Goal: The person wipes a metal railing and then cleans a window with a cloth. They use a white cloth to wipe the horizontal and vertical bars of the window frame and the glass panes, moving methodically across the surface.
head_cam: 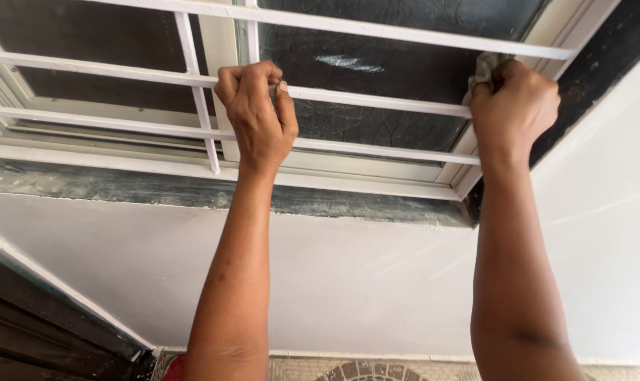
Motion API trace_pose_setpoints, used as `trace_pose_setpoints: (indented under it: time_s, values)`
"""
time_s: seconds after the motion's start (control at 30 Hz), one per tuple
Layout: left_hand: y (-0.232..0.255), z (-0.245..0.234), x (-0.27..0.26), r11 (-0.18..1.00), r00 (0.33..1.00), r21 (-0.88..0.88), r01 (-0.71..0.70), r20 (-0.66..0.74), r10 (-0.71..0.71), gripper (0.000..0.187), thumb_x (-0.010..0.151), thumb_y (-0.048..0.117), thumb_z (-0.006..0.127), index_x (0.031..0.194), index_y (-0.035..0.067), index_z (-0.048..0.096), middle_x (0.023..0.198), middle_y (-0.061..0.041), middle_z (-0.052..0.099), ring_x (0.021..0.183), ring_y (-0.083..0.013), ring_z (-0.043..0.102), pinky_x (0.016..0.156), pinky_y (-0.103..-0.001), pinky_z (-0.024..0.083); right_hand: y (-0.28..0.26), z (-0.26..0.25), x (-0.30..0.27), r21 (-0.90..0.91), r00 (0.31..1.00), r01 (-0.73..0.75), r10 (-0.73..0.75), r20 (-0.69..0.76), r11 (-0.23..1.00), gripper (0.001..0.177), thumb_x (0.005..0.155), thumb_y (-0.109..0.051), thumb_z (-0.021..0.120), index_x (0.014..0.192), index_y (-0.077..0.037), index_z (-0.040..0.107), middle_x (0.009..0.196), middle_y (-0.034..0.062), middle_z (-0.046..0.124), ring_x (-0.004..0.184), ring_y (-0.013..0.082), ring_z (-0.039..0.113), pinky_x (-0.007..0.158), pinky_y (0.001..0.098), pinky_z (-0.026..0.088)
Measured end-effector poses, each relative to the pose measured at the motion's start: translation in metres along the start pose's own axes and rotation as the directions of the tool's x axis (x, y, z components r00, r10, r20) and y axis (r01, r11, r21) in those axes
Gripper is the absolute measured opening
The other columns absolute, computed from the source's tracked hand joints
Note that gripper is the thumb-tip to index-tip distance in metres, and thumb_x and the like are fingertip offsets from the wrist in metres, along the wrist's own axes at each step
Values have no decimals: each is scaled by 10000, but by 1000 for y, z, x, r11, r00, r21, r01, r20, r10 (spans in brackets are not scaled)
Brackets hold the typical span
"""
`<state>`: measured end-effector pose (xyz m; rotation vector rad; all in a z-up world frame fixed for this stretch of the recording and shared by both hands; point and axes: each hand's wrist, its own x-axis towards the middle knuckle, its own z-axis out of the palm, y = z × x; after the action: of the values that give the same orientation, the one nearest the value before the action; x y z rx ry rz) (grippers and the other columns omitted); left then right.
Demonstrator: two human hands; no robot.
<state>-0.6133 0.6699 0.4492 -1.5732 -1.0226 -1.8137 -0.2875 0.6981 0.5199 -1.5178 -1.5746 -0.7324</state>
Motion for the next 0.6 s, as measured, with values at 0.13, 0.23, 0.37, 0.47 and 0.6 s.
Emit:
trace_pose_setpoints:
  time_s: [0.13, 0.23, 0.37, 0.47, 0.6]
  values:
    - [-2, -7, 2, 996, 996, 49, -71, 58, 68, 121, 988, 96, 636, 1095, 79, 687, 989, -29, 655, 1045, -242, 488, 965, -408, 365, -7, 14, -61, -45, 799, 356, -329, -503, 934, 149, 905, -39, 727, 1015, 51, 683, 1016, 164, 636, 862, 247, 616, 675, 363, 525]
    - [-2, -13, -1, 995, 993, 35, -89, 76, 86, 96, 1009, 143, 642, 1056, 80, 697, 1039, -43, 663, 1084, -248, 487, 990, -408, 373, -19, 36, -95, 24, 779, 442, -371, -505, 896, 109, 884, -2, 757, 889, -50, 659, 940, 105, 595, 839, 232, 562, 629, 308, 496]
    - [-3, -10, -3, 996, 994, 37, -86, 66, 83, 105, 1031, 169, 642, 997, 93, 707, 1035, -38, 666, 1090, -245, 486, 990, -402, 376, -13, 50, -104, -69, 956, 202, -212, -204, 977, 93, 903, -11, 721, 984, -40, 687, 1035, 153, 623, 969, 286, 584, 698, 356, 502]
    - [-3, -9, -4, 997, 996, 31, -70, 56, 68, 123, 1030, 184, 636, 971, 104, 709, 1011, -28, 664, 1073, -241, 486, 982, -399, 371, -37, 70, -93, -53, 969, 139, -147, -198, 989, 133, 889, -7, 705, 1012, -54, 685, 1066, 182, 636, 1045, 330, 583, 829, 420, 519]
    - [-3, -6, -1, 999, 998, 6, -36, 53, 36, 150, 1034, 163, 616, 928, 118, 713, 959, -6, 659, 1038, -232, 482, 964, -392, 369, -117, 97, -100, 401, 969, 162, -69, -237, 901, 221, 902, 36, 684, 1108, 71, 611, 1086, 290, 611, 988, 411, 538, 830, 548, 420]
